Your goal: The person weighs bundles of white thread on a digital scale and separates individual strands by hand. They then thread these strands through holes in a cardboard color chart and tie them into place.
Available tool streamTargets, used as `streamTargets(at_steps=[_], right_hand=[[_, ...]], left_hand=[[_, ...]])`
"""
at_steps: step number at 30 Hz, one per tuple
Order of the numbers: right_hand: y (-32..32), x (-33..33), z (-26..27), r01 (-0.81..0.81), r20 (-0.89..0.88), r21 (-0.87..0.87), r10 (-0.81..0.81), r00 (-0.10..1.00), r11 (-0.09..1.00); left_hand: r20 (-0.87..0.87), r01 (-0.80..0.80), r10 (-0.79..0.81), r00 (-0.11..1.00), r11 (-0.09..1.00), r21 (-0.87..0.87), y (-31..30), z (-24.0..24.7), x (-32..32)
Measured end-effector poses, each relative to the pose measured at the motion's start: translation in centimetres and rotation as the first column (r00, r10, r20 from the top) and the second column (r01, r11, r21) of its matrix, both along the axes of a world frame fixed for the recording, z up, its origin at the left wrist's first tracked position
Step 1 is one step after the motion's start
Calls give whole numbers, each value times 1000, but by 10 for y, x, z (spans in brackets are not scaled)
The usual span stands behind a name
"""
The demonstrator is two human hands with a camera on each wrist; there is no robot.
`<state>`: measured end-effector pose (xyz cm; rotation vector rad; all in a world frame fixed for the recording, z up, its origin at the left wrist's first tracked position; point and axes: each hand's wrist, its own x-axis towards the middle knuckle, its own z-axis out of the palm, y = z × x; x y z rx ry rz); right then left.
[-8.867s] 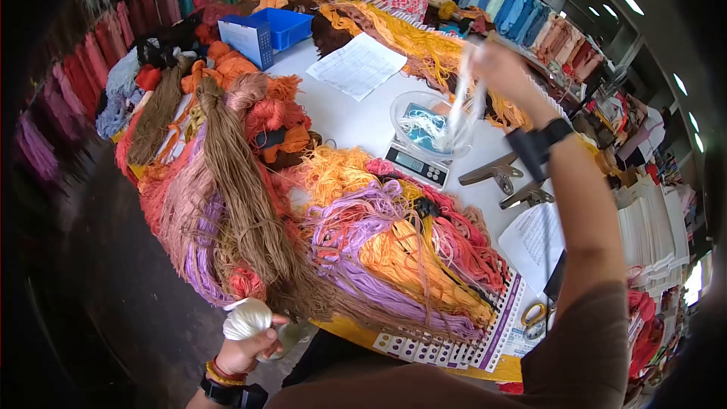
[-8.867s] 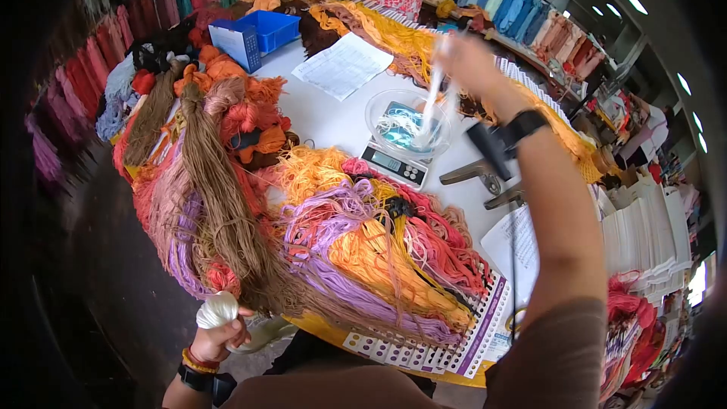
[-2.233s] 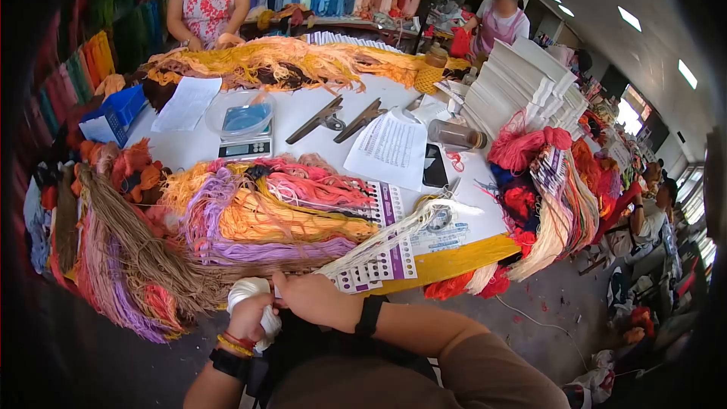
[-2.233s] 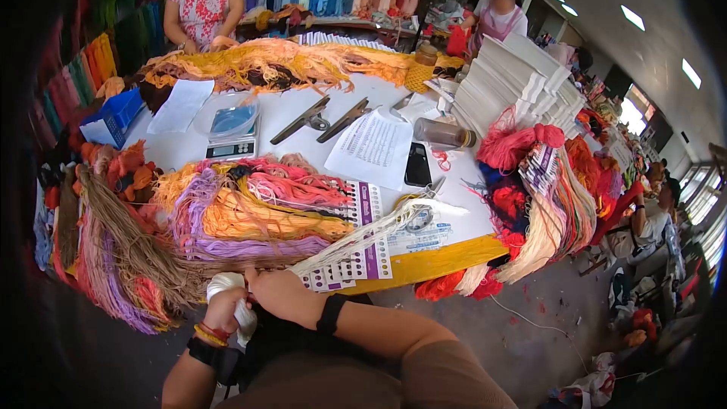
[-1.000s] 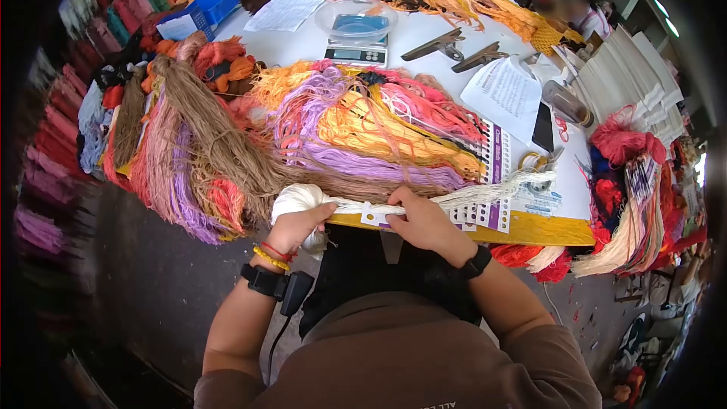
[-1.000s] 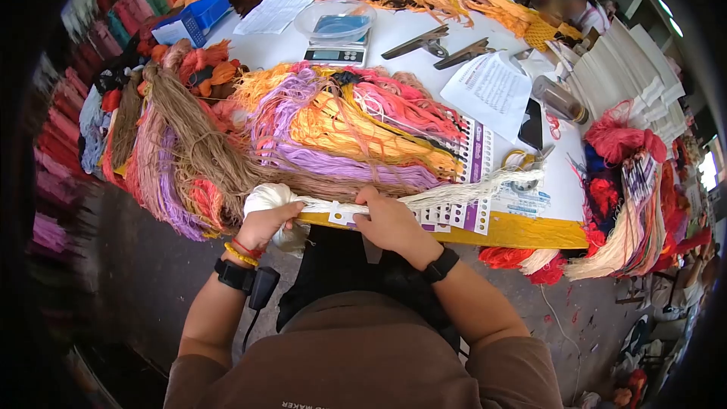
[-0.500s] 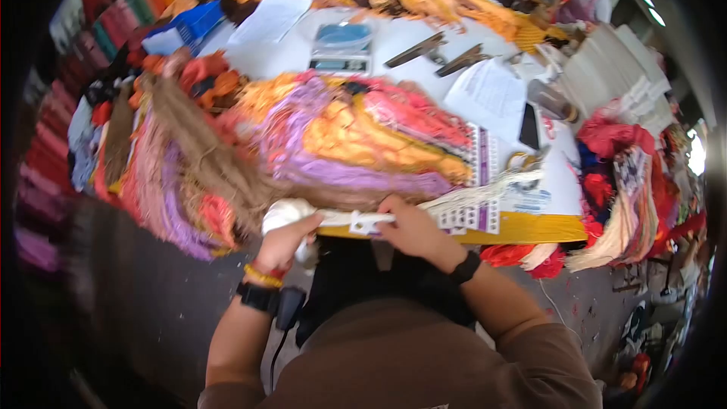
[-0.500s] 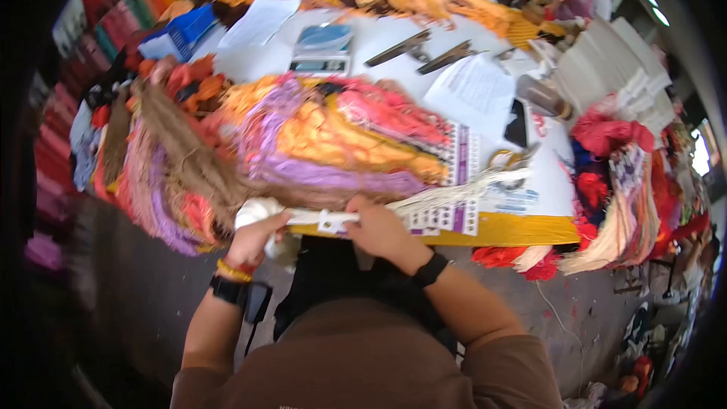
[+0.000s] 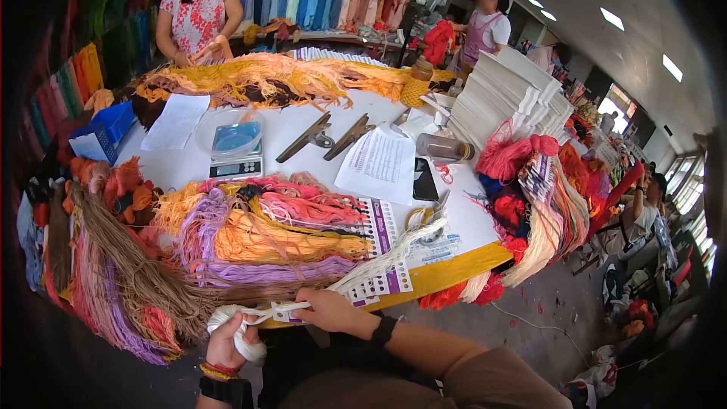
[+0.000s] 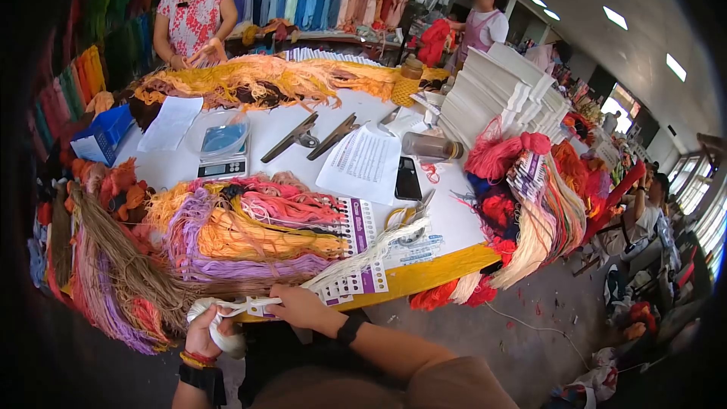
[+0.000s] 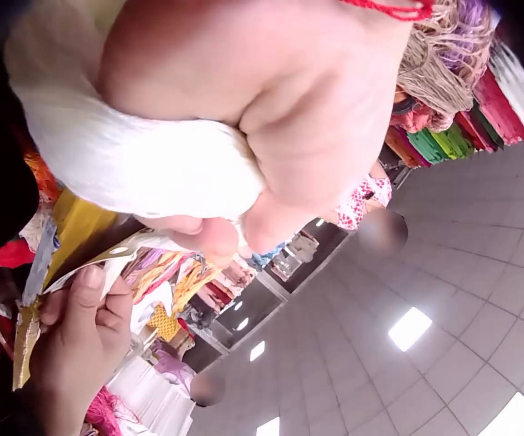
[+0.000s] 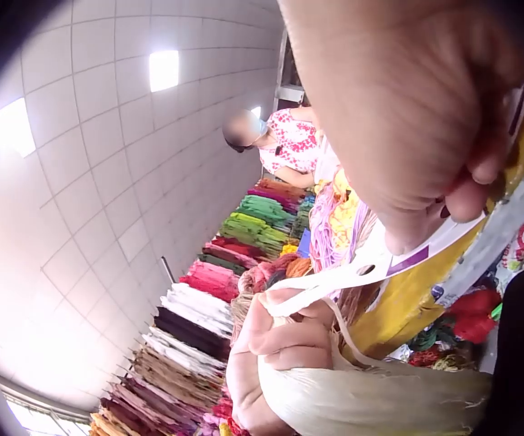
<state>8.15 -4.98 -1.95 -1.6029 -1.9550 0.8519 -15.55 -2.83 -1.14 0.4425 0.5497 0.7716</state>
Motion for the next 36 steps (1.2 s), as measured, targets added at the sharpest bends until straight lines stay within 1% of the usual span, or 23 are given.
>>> streamTargets(at_steps=[1, 5, 7, 8, 10, 14, 16, 18, 20, 21, 22, 24, 26, 27, 28, 29, 30, 31, 32, 33, 34, 35, 36], right_hand=[[0, 0, -1, -4, 2, 17, 3, 1000, 1000], [1, -1, -6, -1, 19, 22, 0, 1000, 1000], [1, -1, -6, 1, 16, 35, -1, 1000, 999], [1, -1, -6, 1, 11, 45, -1, 1000, 999], [1, -3, -6, 8, 2, 48, -8, 1000, 999], [1, -4, -4, 44, 0, 39, -44, 999, 998], [2, -4, -9, 67, -15, 74, -66, 998, 995], [3, -5, -7, 86, -31, 110, -83, 996, 990], [1, -4, 6, 127, -183, -47, -134, 974, 991], [2, -4, 5, 131, -184, -44, -137, 973, 990], [4, -2, 2, 131, -233, -84, -147, 961, 988], [6, -4, -7, 134, -283, -120, -163, 945, 984], [5, -10, -21, -46, -130, 133, 64, 989, 990], [-4, -20, 15, -189, -100, 21, 191, 977, 982], [-8, -27, 28, -315, -64, -39, 312, 948, 948], [-16, -37, 41, -345, 116, -27, 346, 931, 938], [-20, -43, 49, -378, 293, -21, 367, 883, 926], [-20, -43, 41, -422, 246, 68, 395, 885, 904], [-15, -41, 38, -422, 246, 71, 394, 886, 904], [-8, -39, 37, -326, 216, 173, 288, 933, 929], [0, -37, 37, -224, 174, 268, 182, 968, 937], [9, -34, 37, -137, 166, 260, 95, 982, 956], [12, -31, 30, -137, 165, 261, 96, 982, 956]], left_hand=[[-52, 36, -37, 998, 999, -11, 1, -3, -2], [-102, 42, -47, 994, 998, -55, 1, -4, -3], [-85, 138, -136, 987, 990, 13, 1, -5, -4], [-84, 138, -137, 987, 990, 13, 3, -10, -7], [59, 295, -297, 953, 955, 35, 7, -20, -11], [43, 250, -252, 967, 967, 41, 4, -20, -8], [-12, 84, -83, 996, 994, 75, 0, -15, 1], [11, 109, -110, 994, 993, 51, 3, -12, 7], [34, 139, -140, 990, 990, 32, 6, -10, 14], [-62, 179, -174, 983, 980, 90, 9, -10, 18], [-159, 225, -201, 966, 964, 145, 10, -8, 22], [-190, 234, -207, 960, 964, 130, 12, -6, 27], [-270, 198, -168, 948, 976, 89, 14, -12, 31], [-271, 205, -174, 947, 975, 90, 15, -19, 32], [-265, 185, -158, 951, 980, 79, 16, -28, 31], [-259, 164, -141, 955, 984, 67, 16, -32, 31], [-261, 167, -144, 954, 984, 66, 14, -26, 34], [-322, 153, -109, 941, 982, 113, 11, -15, 39], [-351, 144, -88, 932, 980, 139, 12, -15, 38], [-380, 137, -65, 923, 977, 165, 13, -14, 37], [-354, 197, -158, 922, 977, 78, 18, -25, 27], [-319, 259, -248, 915, 966, -8, 20, -30, 22], [-321, 258, -247, 914, 966, -8, 18, -25, 23]])
